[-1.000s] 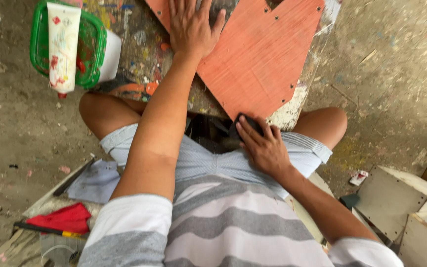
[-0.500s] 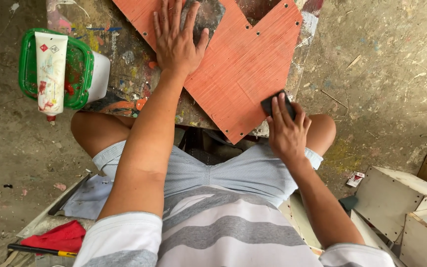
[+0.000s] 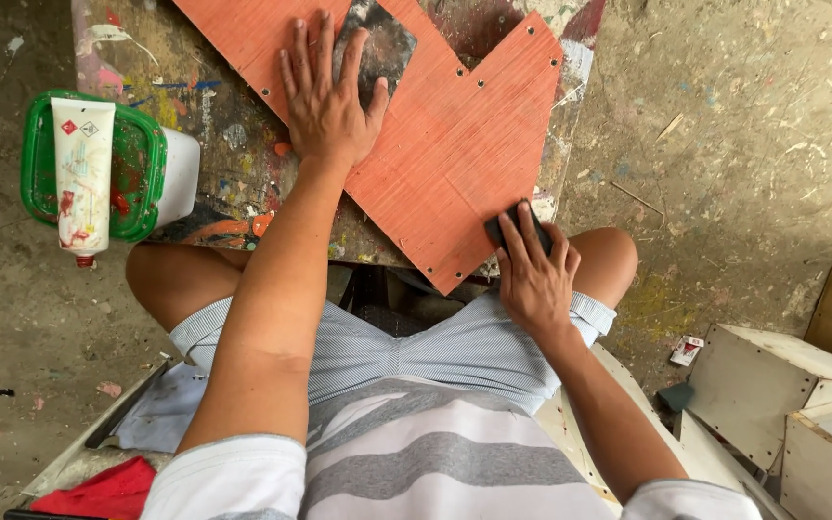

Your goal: The person sands a reddish-orange wooden board using two sanding blocks. They briefly switch to a different sanding sheet before continuing to sand the board's surface with both hands.

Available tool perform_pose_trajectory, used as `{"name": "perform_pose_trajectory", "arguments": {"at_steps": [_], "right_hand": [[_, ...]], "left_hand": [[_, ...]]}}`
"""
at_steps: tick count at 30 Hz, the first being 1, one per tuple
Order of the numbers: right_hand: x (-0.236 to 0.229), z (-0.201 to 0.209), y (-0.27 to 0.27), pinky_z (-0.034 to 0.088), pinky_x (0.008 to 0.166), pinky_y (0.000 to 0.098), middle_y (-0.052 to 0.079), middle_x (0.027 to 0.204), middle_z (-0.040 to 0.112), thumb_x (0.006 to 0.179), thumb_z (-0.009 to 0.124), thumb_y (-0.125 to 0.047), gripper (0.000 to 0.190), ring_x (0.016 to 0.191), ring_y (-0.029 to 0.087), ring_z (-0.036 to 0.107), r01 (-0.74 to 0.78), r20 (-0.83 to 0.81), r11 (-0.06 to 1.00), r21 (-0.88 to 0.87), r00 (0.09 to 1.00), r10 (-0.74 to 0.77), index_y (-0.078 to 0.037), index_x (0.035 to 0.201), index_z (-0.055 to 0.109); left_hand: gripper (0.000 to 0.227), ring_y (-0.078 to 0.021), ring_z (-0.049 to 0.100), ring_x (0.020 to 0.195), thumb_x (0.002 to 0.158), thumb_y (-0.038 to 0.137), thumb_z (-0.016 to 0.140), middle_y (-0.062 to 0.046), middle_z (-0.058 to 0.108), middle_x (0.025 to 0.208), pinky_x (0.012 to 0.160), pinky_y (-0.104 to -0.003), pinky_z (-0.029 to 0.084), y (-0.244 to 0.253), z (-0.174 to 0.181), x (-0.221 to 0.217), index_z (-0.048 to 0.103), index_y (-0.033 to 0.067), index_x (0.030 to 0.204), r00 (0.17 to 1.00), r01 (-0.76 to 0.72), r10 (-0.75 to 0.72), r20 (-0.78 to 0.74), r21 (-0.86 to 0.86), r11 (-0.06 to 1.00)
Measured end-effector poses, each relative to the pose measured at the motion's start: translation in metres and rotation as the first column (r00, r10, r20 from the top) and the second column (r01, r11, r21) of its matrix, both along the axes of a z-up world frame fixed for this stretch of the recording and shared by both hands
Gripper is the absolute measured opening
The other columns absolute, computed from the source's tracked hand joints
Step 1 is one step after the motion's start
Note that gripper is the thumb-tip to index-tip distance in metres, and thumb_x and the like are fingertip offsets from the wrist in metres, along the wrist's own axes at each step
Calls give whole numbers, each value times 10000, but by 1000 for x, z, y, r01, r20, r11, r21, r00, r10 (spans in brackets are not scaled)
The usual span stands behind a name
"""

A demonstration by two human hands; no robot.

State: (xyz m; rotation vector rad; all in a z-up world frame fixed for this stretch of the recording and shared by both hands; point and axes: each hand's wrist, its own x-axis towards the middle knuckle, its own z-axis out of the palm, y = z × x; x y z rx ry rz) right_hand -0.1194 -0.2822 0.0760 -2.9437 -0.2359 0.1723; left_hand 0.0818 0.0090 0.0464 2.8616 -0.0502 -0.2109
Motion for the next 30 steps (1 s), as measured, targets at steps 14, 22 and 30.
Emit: {"name": "perform_pose_trajectory", "arguments": {"at_steps": [14, 22, 30], "right_hand": [[28, 13, -50, 411, 675, 294, 17, 764, 620, 984, 477, -5, 275, 648, 135, 467, 175, -16, 952, 253, 984, -177, -65, 1172, 668], [49, 14, -49, 611, 708, 473, 180, 1031, 772, 1040, 307, -434, 402, 869, 329, 744, 702, -322, 708, 74, 689, -650, -217, 1244, 578], [54, -1, -6, 523, 671, 585, 191, 1073, 672, 981, 605, -571, 536, 884, 409, 687, 605, -230, 756, 250, 796, -560, -164, 1254, 389]], "left_hand": [[631, -329, 23, 1540, 1077, 559, 429, -60, 84, 1680, 1261, -550, 39, 0, 0, 0, 315, 299, 1640, 999, -14, 13, -46, -4, 1000], [599, -342, 71, 1535, 1085, 522, 509, -66, 129, 1670, 1258, -561, 83, 1, -3, -3, 370, 293, 1620, 1000, -5, 5, 29, -17, 1000], [593, -359, 82, 1523, 1084, 519, 481, -79, 152, 1661, 1247, -575, 91, 0, -4, -5, 415, 253, 1609, 998, 7, -6, 55, -24, 1000]]}}
